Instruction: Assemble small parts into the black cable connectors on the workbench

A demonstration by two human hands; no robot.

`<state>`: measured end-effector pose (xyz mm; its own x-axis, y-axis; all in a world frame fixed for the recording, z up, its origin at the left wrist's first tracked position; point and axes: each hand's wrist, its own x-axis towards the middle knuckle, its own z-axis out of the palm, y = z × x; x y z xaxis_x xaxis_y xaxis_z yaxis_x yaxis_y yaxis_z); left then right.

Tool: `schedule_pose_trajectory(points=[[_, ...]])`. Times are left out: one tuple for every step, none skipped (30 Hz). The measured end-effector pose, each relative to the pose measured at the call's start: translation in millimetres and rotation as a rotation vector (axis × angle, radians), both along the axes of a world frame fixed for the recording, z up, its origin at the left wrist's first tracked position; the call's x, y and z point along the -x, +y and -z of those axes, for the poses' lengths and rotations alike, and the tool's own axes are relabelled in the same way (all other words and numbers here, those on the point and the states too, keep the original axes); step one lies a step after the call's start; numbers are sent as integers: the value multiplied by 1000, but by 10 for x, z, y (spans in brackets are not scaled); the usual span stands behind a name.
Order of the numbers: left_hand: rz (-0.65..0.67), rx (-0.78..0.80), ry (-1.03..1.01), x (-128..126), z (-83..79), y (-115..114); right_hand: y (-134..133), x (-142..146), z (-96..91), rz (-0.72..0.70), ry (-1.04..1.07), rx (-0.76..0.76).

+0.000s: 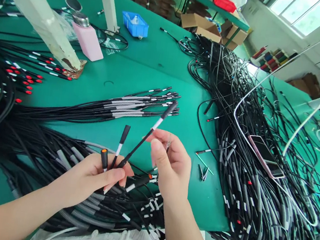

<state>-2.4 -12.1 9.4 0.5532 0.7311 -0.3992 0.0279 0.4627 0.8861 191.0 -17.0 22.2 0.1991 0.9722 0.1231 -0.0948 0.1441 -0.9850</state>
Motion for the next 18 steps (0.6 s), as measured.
schedule_pose_trajectory(points=[[8, -10, 44, -13, -6, -13, 22, 5, -5, -21, 39, 17], [12, -22, 79, -25, -13, -26, 44, 10, -11, -43, 71, 34], [12, -42, 106, -34, -21, -37, 62, 14, -18, -62, 102, 51], [6, -63, 120, -42, -31, -47, 77, 15, -24, -77, 128, 70], [-7, -81, 122, -48, -42, -55, 88, 13, -30, -85, 150, 87], [-29, -88, 114, -53, -54, -62, 94, 9, -35, -90, 167, 101], [-61, -84, 96, -58, -66, -68, 96, 4, -41, -95, 178, 111], [-102, -75, 74, -62, -78, -73, 93, -2, -47, -102, 188, 112], [-144, -63, 53, -66, -88, -78, 88, -8, -53, -112, 199, 105], [-179, -56, 37, -69, -94, -81, 80, -14, -59, -129, 212, 94], [-209, -60, 31, -70, -95, -84, 70, -19, -65, -150, 227, 79], [-230, -77, 37, -68, -91, -84, 59, -23, -71, -171, 244, 63], [-241, -105, 46, -63, -81, -83, 46, -26, -77, -189, 261, 50], [-237, -138, 49, -55, -66, -80, 33, -29, -83, -207, 272, 37], [-225, -171, 40, -45, -46, -74, 19, -32, -88, -224, 279, 28], [-211, -198, 22, -33, -23, -68, 4, -35, -92, -242, 277, 21], [-197, -217, -1, -21, 2, -62, -11, -39, -95, -256, 267, 18], [-187, -231, -22, -11, 27, -57, -26, -42, -97, -267, 250, 20]])
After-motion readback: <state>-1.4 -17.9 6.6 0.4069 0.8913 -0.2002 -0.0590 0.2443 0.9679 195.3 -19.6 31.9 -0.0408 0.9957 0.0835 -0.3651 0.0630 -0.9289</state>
